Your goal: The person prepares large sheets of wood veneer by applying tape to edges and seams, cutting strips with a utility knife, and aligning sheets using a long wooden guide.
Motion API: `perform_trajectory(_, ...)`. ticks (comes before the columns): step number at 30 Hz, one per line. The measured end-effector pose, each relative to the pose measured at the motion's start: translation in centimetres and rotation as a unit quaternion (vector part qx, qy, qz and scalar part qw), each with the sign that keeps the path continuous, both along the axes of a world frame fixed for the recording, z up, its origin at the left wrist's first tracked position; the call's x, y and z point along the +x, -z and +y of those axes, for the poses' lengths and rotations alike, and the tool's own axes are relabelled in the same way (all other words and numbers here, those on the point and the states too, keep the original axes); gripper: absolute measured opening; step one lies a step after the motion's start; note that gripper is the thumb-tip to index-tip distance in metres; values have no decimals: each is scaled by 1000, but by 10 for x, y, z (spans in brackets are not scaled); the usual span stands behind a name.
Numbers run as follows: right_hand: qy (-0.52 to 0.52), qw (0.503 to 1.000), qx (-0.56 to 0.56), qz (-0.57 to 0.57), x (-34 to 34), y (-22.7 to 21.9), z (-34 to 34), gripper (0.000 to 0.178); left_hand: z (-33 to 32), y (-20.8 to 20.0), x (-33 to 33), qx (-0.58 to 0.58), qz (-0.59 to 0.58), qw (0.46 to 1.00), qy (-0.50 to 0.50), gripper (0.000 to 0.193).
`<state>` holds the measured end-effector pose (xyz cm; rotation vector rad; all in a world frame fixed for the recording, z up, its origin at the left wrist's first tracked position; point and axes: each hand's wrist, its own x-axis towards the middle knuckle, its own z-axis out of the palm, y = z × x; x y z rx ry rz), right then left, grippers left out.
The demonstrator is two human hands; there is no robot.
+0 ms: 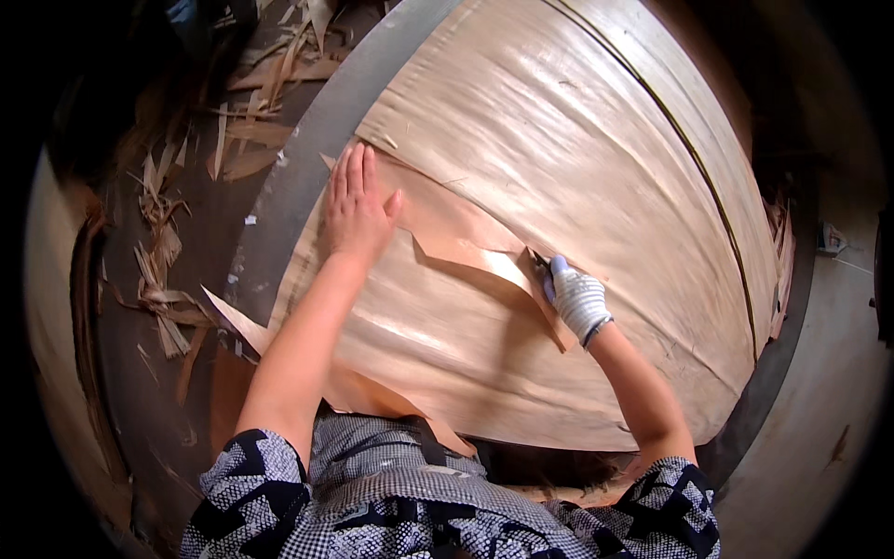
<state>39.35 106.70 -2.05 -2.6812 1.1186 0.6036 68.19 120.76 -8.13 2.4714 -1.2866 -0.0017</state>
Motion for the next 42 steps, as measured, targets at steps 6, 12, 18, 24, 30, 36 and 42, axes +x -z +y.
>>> perform_trajectory(6,-10,951,0,-309,54,-47,31,10,4,0,3,8,-2,1000,5,64)
perform_trajectory(12,-44,941,184,-279,166,4,44,12,7,0,48,-33,51,991,123,36)
perform_trajectory(18,-131,978,112,-115,221,19,52,16,-9,-30,134,-3,502,853,145,20)
perform_trajectory(24,-146,980,79,-112,259,36,58,16,-8,-24,133,-2,209,921,329,18)
perform_trajectory(30,-73,983,150,78,204,4,54,19,13,-15,121,-43,-22,928,369,30)
perform_trajectory(36,-89,990,107,12,181,10,55,19,9,-16,32,-120,256,930,233,33)
perform_trajectory(42,-109,984,137,37,124,-2,20,16,12,-11,16,-65,131,952,270,38)
